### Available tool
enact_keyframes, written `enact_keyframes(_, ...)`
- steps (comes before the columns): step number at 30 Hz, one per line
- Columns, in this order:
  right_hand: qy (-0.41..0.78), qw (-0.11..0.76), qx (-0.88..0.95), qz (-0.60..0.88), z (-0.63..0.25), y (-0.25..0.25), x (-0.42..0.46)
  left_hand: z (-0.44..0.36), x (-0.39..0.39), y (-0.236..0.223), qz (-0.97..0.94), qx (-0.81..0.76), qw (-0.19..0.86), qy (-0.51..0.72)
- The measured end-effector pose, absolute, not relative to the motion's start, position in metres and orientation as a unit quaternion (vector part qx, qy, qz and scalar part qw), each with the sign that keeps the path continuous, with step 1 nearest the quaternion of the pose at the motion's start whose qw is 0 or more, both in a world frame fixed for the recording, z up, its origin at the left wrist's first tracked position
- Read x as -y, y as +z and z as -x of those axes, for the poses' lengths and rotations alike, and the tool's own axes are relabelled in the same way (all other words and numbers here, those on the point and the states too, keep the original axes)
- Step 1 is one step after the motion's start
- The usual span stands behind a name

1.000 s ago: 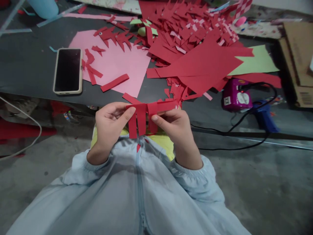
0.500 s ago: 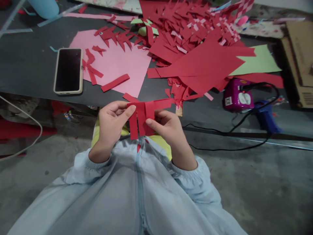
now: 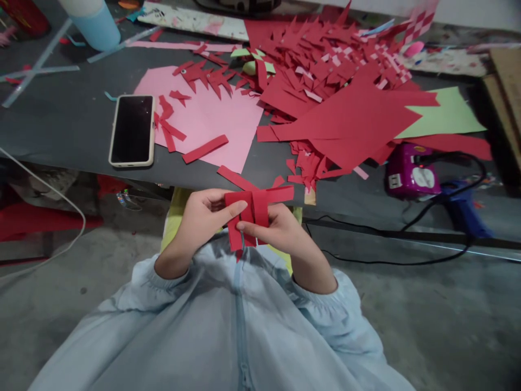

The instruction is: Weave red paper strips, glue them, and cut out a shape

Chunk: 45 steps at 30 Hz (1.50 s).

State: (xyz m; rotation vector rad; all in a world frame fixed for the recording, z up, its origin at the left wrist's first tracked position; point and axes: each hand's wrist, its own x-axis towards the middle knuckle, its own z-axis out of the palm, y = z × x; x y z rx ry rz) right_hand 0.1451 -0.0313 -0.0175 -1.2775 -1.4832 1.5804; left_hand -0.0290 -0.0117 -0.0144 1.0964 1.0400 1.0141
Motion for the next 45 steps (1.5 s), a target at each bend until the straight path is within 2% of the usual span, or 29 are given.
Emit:
enact_keyframes(3,0.597,0.276,0.594,0.462,-0.142,-0.015,0.028,0.039,0.013,-0.017,-0.472,-0.464,0.614,0.43)
enact_keyframes(8,0.559,0.22,0.685,0.411,-0.138,-0.007,0.014,0.058,0.009,-0.019,-0.399,-0.511,0.573,0.502)
enact_keyframes(13,0.488,0.231,0.724,0.43,-0.137,0.004,-0.006,0.091,0.0,-0.022,-0.333,-0.528,0.523,0.58)
enact_keyframes(16,0.384,0.23,0.761,0.47,-0.132,0.013,-0.024,0.109,-0.003,-0.026,-0.352,-0.514,0.498,0.603)
enact_keyframes(21,0.159,0.166,0.827,0.514,-0.115,0.021,-0.062,0.121,-0.006,-0.031,-0.335,-0.505,0.491,0.626)
enact_keyframes(25,0.063,0.111,0.85,0.511,-0.104,0.015,-0.087,0.121,-0.005,-0.03,-0.319,-0.517,0.51,0.609)
enact_keyframes(29,0.037,0.074,0.865,0.494,-0.101,0.005,-0.1,0.119,-0.004,-0.026,-0.29,-0.526,0.52,0.607)
enact_keyframes(37,0.02,0.062,0.867,0.495,-0.104,0.003,-0.107,0.111,-0.004,-0.018,-0.252,-0.501,0.557,0.613)
enact_keyframes(45,0.075,0.047,0.839,0.537,-0.124,0.034,-0.099,0.109,-0.003,-0.015,-0.272,-0.504,0.541,0.616)
